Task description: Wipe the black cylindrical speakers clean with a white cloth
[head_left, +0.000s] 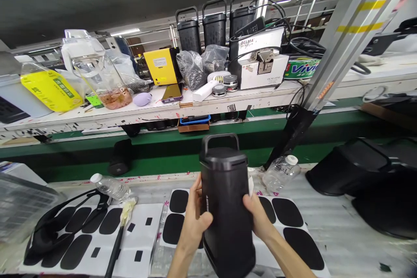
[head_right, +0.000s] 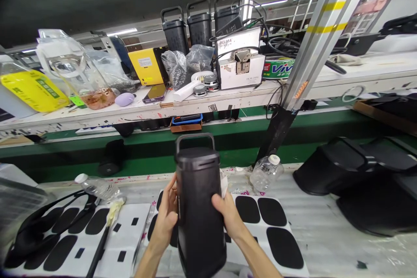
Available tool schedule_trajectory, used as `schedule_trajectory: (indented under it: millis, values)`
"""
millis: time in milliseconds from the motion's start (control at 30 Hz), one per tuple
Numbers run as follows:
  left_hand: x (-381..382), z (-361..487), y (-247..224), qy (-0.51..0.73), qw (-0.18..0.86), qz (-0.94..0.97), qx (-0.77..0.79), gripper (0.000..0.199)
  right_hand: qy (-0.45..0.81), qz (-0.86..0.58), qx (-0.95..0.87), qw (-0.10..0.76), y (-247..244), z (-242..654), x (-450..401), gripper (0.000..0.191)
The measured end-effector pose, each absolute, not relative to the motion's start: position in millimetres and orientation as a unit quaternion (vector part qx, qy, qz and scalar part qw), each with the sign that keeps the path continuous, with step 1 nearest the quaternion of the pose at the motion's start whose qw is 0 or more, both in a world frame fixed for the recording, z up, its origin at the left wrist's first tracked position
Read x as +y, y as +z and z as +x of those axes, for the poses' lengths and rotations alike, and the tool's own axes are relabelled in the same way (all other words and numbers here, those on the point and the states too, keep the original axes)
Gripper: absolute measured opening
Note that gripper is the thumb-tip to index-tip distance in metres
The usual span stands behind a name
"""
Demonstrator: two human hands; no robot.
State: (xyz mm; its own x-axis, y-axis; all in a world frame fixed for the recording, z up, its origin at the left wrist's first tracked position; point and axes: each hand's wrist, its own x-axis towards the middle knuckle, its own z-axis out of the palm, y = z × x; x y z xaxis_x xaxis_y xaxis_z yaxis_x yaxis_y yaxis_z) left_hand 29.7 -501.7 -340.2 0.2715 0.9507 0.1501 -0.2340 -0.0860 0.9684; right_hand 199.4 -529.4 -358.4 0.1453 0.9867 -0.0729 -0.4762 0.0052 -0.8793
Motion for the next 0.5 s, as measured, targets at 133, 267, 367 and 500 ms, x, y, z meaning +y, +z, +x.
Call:
schedule_trajectory:
  millis: [133,267,367,500]
  values:
    - [-511,34,-345,0.439,0.685,0.496,0.304,0.098,0.624,-0.403,-0.189,0.642,-355,202,-519,0.053]
    - [-523,53,-342,0.457,0.711,0.416,0.335,0.099,0.494,-0.504,-0.267,0.656,-353,213,-512,0.042]
    - [-519,56,-341,0.471,0.654,0.447,0.387,0.101,0.568,-0.472,-0.307,0.6,-370,216,-519,0.046]
    - [-505,52,-354,0.434,0.602,0.505,0.44,0.104,0.657,-0.431,-0.247,0.568,-410,196,-534,0.049]
